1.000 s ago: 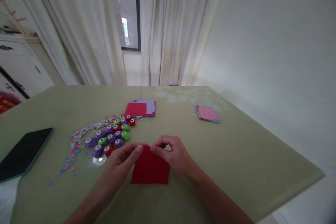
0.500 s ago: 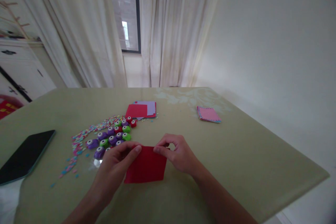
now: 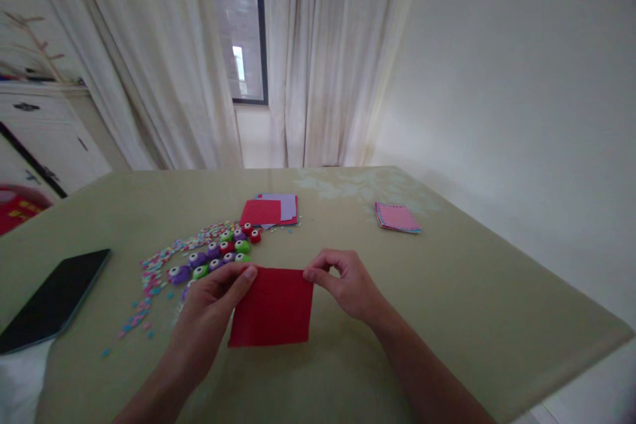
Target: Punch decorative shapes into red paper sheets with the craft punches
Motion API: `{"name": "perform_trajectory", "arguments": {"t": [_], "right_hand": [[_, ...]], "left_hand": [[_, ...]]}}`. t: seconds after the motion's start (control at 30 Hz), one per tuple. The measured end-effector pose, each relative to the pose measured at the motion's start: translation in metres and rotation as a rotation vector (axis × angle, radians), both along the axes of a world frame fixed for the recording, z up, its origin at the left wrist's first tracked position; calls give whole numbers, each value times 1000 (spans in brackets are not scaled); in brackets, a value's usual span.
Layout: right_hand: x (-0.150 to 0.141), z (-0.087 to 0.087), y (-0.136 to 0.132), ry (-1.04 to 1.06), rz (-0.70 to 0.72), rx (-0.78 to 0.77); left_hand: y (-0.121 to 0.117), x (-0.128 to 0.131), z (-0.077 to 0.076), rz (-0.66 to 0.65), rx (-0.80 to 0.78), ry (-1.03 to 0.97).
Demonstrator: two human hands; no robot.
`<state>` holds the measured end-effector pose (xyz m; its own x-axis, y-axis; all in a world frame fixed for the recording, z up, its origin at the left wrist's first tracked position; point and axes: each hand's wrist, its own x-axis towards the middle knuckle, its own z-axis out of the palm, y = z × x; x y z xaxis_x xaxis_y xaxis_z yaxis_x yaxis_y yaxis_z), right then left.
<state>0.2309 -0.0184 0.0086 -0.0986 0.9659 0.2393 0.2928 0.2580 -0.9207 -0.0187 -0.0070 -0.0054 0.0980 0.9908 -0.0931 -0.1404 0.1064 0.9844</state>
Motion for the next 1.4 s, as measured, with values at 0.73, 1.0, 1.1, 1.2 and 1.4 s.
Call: {"name": "perform_trajectory", "arguments": {"t": [0.73, 1.0, 1.1, 1.2, 1.4], "right_hand": [[-12, -7, -2, 16, 104, -98], [-3, -12, 6, -44, 55, -51], [0, -12, 8, -34, 36, -54], [1, -12, 9, -14, 23, -46], [2, -12, 9, 16, 7, -23]], "left_hand": [[0, 6, -8, -210, 190, 387], [6, 0, -3, -223, 262, 473], [9, -3, -3, -210, 265, 439], [10, -7, -1, -181, 261, 395], [12, -11, 4, -129, 292, 372]]}}
